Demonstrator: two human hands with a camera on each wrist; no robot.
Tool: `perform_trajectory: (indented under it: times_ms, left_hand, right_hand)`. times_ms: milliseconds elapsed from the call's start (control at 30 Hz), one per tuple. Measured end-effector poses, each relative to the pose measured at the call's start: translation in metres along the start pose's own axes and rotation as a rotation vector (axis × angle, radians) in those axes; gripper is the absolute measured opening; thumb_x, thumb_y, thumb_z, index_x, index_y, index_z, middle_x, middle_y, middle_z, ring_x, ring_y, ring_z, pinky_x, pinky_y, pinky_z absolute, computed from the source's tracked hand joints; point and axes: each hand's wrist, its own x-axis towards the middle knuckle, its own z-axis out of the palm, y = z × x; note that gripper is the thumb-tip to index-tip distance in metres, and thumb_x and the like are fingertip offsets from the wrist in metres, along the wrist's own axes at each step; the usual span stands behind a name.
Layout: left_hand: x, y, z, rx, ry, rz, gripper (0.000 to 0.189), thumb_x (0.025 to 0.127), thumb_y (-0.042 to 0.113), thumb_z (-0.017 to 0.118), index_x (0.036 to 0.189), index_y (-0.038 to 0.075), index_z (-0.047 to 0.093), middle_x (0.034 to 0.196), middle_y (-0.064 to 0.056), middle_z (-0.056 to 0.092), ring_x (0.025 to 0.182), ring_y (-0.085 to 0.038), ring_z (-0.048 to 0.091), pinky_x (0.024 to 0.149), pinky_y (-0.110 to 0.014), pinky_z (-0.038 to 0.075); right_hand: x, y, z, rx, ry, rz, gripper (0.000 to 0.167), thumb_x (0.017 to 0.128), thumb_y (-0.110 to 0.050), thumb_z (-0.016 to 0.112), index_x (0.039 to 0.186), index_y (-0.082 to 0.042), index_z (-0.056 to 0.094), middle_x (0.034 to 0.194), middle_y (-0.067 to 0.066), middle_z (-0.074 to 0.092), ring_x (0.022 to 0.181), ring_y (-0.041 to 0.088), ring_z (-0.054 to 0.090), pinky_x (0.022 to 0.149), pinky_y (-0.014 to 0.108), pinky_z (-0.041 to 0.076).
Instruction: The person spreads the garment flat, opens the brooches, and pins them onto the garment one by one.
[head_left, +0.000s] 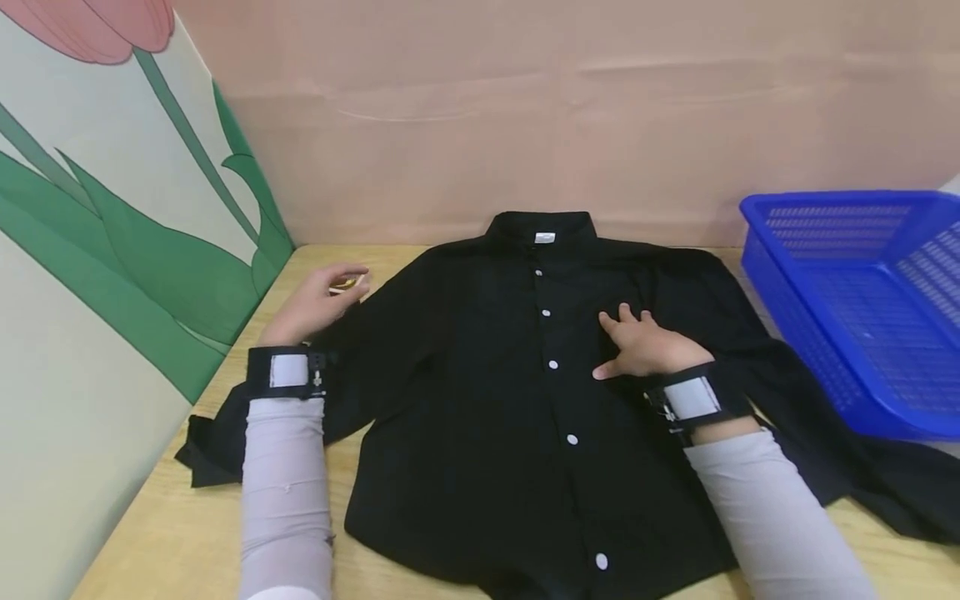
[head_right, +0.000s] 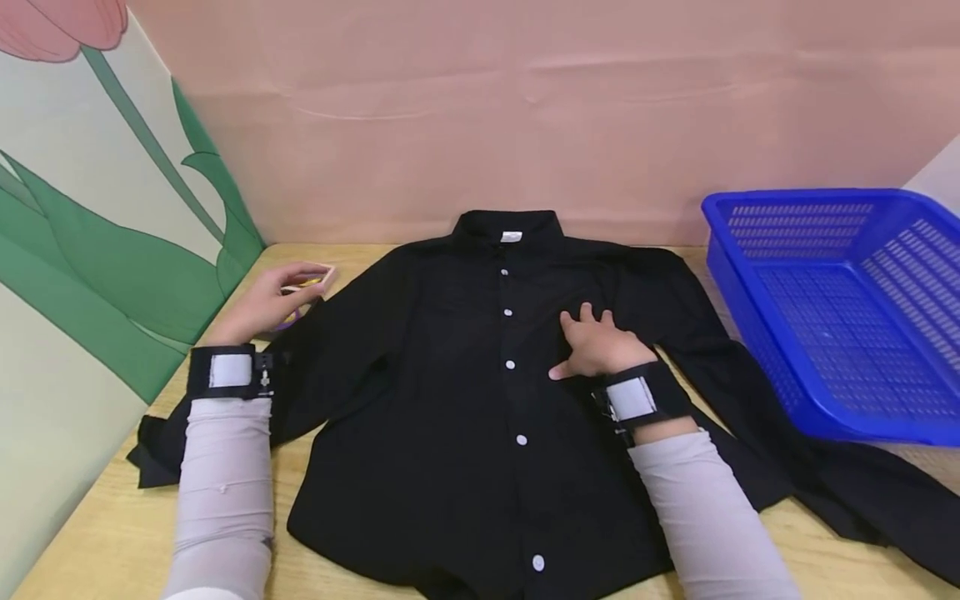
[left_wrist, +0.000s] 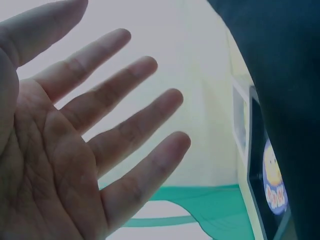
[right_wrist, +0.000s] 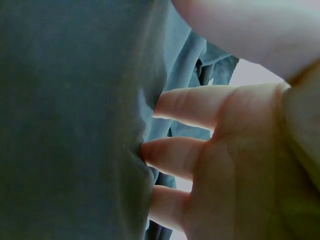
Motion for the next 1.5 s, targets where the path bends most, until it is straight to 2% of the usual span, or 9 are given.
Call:
perform_trajectory:
  times_ms: [100,233,333,500,800,933,1133,1300,1500]
  left_hand:
    - [-0.005,-0.006,-0.004,0.006,0.015,-0.053,0.045,0.103,0.029,0.053,0.141,0.004,0.053,0.14,-0.022,0.056,0.124,-0.039,0.057,0.088,-0.039,0.054]
    - [-0.007,-0.014,-0.007,0.051,0.029,-0.119,0.04,0.104,0.018,0.049,0.139,-0.001,0.053,0.135,-0.026,0.057,0.114,-0.038,0.061,0.076,-0.031,0.051]
    - [-0.008,-0.022,-0.008,0.093,0.046,-0.154,0.038,0.104,0.011,0.042,0.136,-0.007,0.053,0.136,-0.03,0.054,0.118,-0.042,0.057,0.088,-0.042,0.052]
    - [-0.013,-0.042,-0.011,0.112,0.097,-0.153,0.036,0.102,0.003,0.037,0.129,-0.013,0.055,0.133,-0.036,0.054,0.127,-0.048,0.05,0.11,-0.057,0.037]
    - [-0.015,-0.072,-0.008,0.165,0.106,-0.209,0.035,0.097,0.004,0.044,0.125,-0.012,0.059,0.128,-0.035,0.058,0.114,-0.044,0.055,0.101,-0.055,0.042]
    - [-0.015,-0.073,-0.006,0.237,0.092,-0.234,0.038,0.092,0.003,0.051,0.126,-0.013,0.059,0.126,-0.034,0.059,0.109,-0.043,0.056,0.098,-0.056,0.044]
    - [-0.02,-0.062,-0.006,0.345,0.071,-0.27,0.042,0.092,0.008,0.06,0.127,-0.013,0.058,0.124,-0.035,0.06,0.111,-0.047,0.059,0.099,-0.056,0.045]
    - [-0.023,-0.057,-0.009,0.345,0.053,-0.284,0.04,0.091,0.007,0.062,0.125,-0.014,0.059,0.121,-0.035,0.062,0.107,-0.046,0.058,0.097,-0.056,0.044]
    - [-0.024,-0.052,-0.013,0.28,0.068,-0.295,0.036,0.09,0.003,0.059,0.123,-0.013,0.061,0.116,-0.033,0.063,0.103,-0.043,0.058,0.093,-0.053,0.046]
  right_hand:
    - [-0.001,-0.004,-0.001,0.011,-0.011,0.007,0.097,0.087,-0.042,0.074,0.154,0.005,0.021,0.156,0.042,0.008,0.14,0.067,0.008,0.105,0.079,0.023]
    - [-0.002,-0.008,-0.004,0.019,-0.019,0.016,0.098,0.087,-0.041,0.074,0.155,0.004,0.02,0.156,0.041,0.006,0.141,0.066,0.007,0.105,0.079,0.022]
    - [-0.002,-0.009,-0.004,0.017,-0.02,0.024,0.098,0.087,-0.042,0.074,0.155,0.004,0.019,0.157,0.04,0.006,0.141,0.065,0.006,0.104,0.079,0.022]
    - [-0.001,-0.013,-0.001,0.011,-0.023,0.021,0.098,0.087,-0.043,0.073,0.155,0.003,0.019,0.157,0.04,0.006,0.141,0.065,0.006,0.104,0.079,0.023]
    - [0.001,-0.018,0.0,0.018,-0.035,0.021,0.099,0.087,-0.043,0.074,0.156,0.002,0.019,0.158,0.039,0.005,0.142,0.064,0.005,0.104,0.079,0.022]
    - [0.0,-0.019,0.0,0.013,-0.035,0.019,0.098,0.087,-0.043,0.073,0.156,0.002,0.019,0.158,0.039,0.005,0.142,0.064,0.005,0.104,0.079,0.022]
    - [-0.001,-0.02,-0.001,0.015,-0.031,0.016,0.097,0.088,-0.042,0.073,0.155,0.002,0.019,0.158,0.039,0.005,0.142,0.064,0.005,0.104,0.079,0.023]
    - [0.0,-0.02,0.0,0.016,-0.032,0.014,0.097,0.088,-0.042,0.073,0.156,0.002,0.019,0.158,0.039,0.005,0.142,0.064,0.005,0.104,0.079,0.023]
    - [0.001,-0.018,0.001,0.011,-0.028,0.015,0.098,0.087,-0.043,0.073,0.156,0.002,0.019,0.158,0.039,0.005,0.142,0.064,0.005,0.104,0.079,0.023]
